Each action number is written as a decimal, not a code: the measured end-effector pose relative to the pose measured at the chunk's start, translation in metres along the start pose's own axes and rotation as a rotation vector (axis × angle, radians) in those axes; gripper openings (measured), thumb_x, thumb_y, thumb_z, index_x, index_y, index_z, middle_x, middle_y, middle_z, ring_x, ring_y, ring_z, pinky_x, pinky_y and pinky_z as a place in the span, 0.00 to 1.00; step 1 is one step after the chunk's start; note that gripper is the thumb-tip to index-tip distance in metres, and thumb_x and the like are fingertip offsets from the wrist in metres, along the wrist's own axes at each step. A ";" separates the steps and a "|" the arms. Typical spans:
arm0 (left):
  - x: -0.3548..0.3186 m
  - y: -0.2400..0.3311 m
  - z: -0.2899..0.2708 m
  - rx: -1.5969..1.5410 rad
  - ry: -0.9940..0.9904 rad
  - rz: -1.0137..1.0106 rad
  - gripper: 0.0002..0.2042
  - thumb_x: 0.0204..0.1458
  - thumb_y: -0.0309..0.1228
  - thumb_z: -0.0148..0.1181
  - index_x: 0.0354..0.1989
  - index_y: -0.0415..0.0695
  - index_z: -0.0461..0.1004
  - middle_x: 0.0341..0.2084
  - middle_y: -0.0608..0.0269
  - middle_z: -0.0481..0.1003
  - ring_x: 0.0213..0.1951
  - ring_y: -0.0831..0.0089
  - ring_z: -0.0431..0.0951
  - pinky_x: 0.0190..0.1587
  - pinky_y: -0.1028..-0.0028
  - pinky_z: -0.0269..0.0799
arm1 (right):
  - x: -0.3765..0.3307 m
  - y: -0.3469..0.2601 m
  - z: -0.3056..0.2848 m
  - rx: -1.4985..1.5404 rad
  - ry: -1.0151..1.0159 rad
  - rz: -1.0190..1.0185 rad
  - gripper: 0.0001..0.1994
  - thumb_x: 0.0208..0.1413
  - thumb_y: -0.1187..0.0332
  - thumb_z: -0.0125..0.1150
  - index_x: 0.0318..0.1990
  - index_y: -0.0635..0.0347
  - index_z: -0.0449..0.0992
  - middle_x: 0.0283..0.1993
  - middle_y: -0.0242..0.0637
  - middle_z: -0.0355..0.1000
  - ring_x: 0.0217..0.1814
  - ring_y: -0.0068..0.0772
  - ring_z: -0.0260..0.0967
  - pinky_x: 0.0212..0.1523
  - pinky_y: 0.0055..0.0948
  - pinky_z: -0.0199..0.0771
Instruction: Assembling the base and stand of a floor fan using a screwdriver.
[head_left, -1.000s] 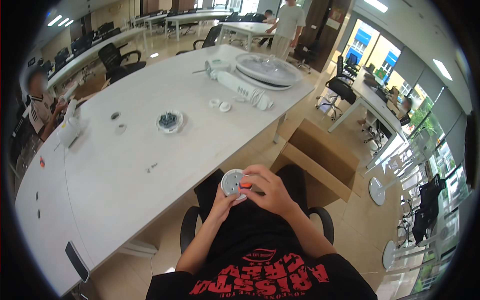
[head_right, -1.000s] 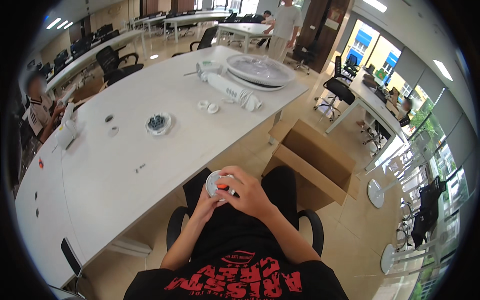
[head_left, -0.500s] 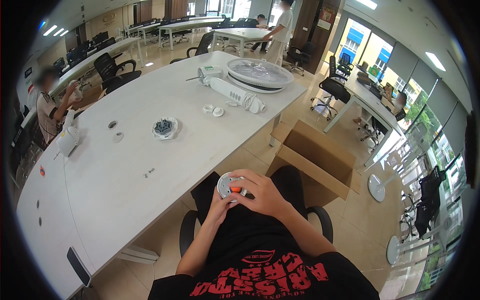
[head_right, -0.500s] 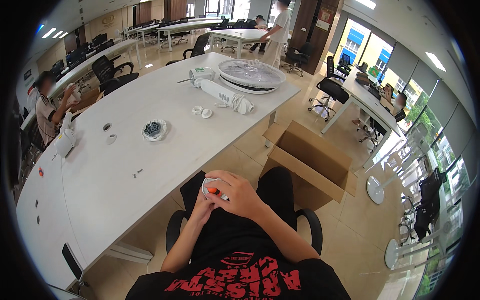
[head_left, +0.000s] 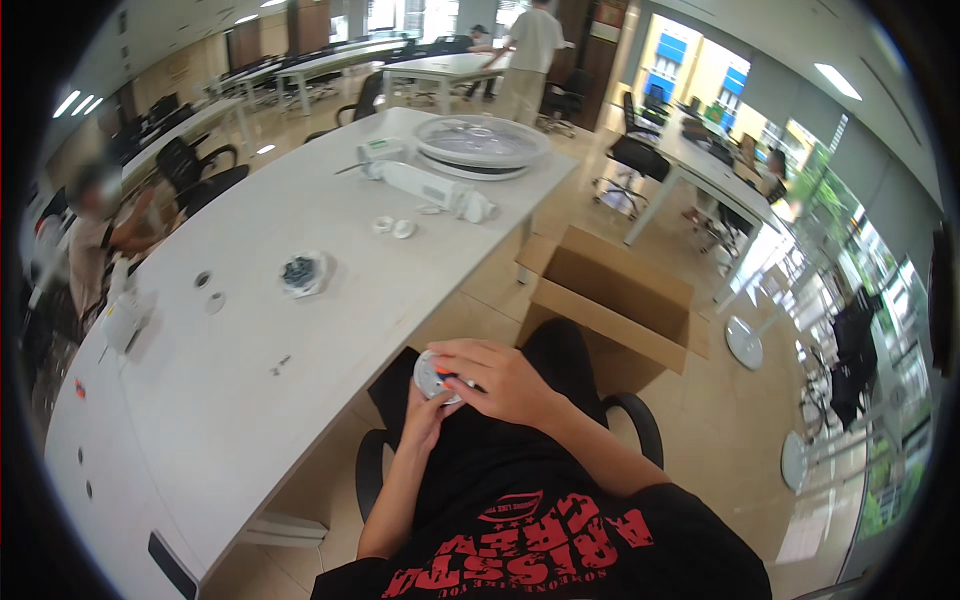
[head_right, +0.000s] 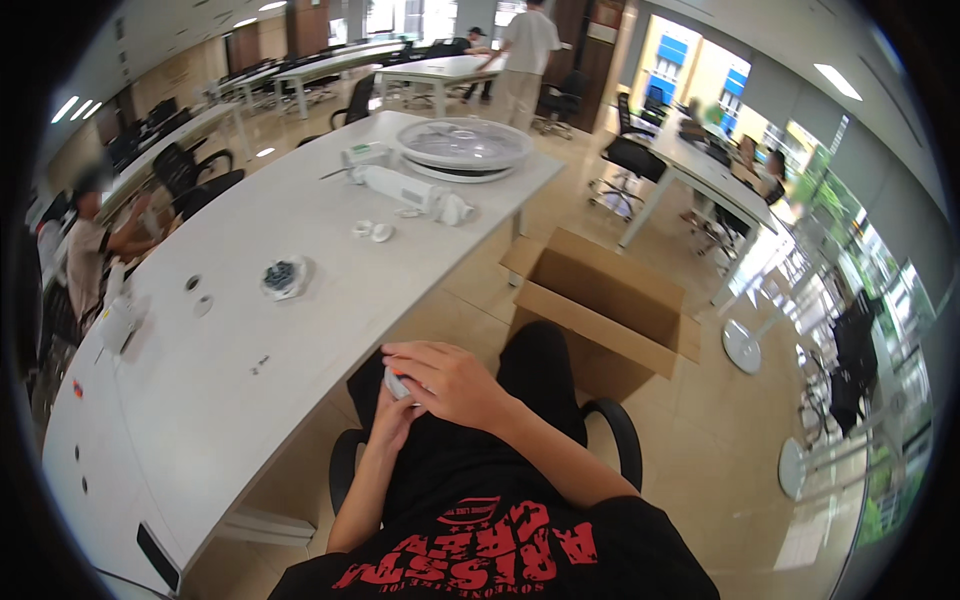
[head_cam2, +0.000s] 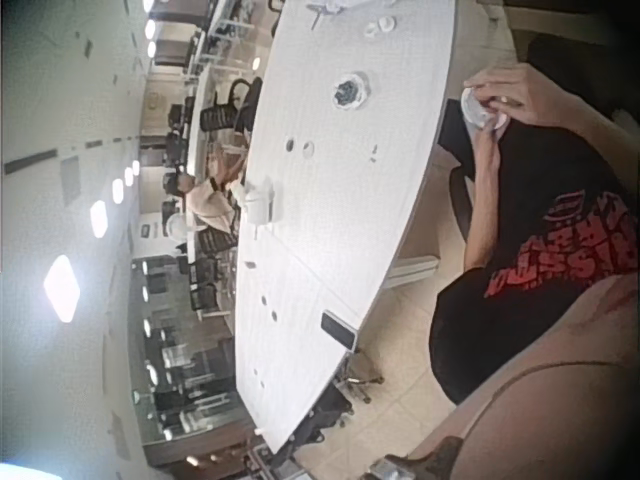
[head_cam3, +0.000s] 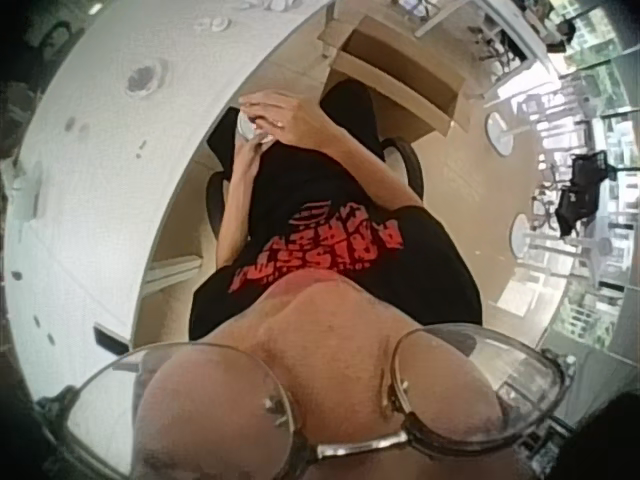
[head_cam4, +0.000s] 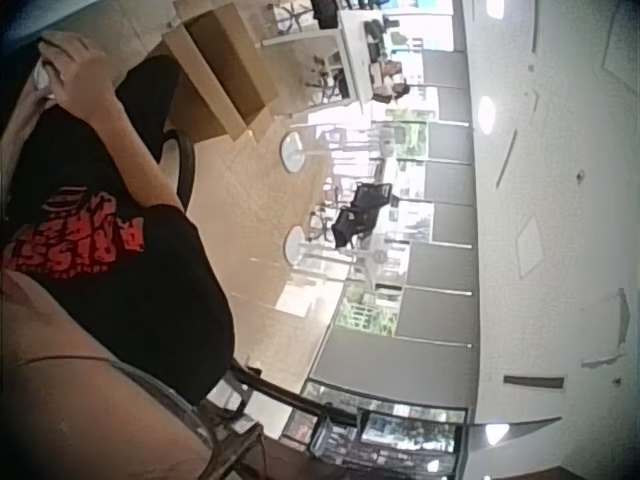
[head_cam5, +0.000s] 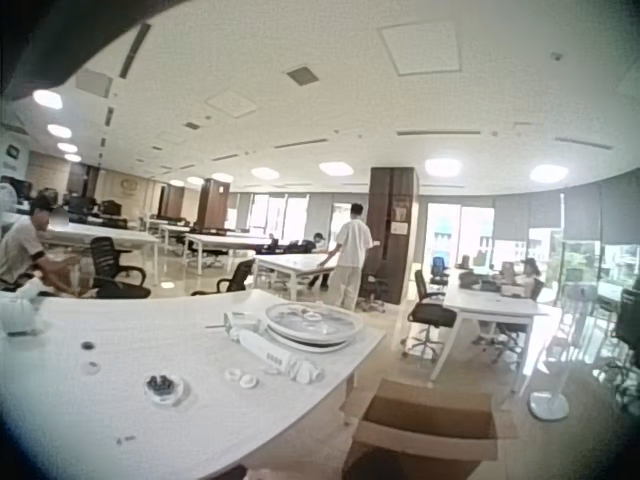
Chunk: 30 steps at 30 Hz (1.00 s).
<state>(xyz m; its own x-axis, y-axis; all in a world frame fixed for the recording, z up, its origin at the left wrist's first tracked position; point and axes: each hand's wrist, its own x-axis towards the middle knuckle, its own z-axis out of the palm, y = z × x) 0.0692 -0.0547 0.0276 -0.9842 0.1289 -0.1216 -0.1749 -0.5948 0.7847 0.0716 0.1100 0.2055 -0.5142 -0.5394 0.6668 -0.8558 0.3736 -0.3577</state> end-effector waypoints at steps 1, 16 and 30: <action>0.002 0.000 -0.004 0.023 0.009 -0.002 0.34 0.56 0.18 0.60 0.71 0.49 0.55 0.62 0.55 0.68 0.61 0.60 0.76 0.54 0.58 0.84 | -0.001 0.002 0.003 0.012 -0.001 -0.072 0.11 0.57 0.72 0.64 0.48 0.56 0.79 0.56 0.38 0.76 0.55 0.45 0.76 0.54 0.39 0.77; 0.005 -0.007 -0.008 0.023 -0.059 0.033 0.35 0.61 0.26 0.62 0.75 0.52 0.51 0.64 0.58 0.67 0.62 0.67 0.75 0.52 0.69 0.83 | -0.012 0.012 0.011 0.081 0.011 -0.036 0.11 0.61 0.68 0.64 0.49 0.58 0.81 0.57 0.35 0.75 0.54 0.44 0.76 0.55 0.39 0.77; 0.003 -0.007 -0.004 0.042 -0.043 0.073 0.31 0.64 0.28 0.58 0.74 0.50 0.52 0.64 0.59 0.67 0.61 0.68 0.76 0.51 0.69 0.84 | -0.010 0.005 0.011 -0.016 -0.043 -0.072 0.09 0.59 0.67 0.64 0.45 0.58 0.81 0.58 0.38 0.75 0.55 0.41 0.76 0.55 0.39 0.78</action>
<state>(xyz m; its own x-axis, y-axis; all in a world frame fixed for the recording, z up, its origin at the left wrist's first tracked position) 0.0672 -0.0533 0.0188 -0.9919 0.1213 -0.0377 -0.1008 -0.5703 0.8152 0.0712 0.1090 0.1900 -0.4537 -0.5971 0.6616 -0.8898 0.3448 -0.2990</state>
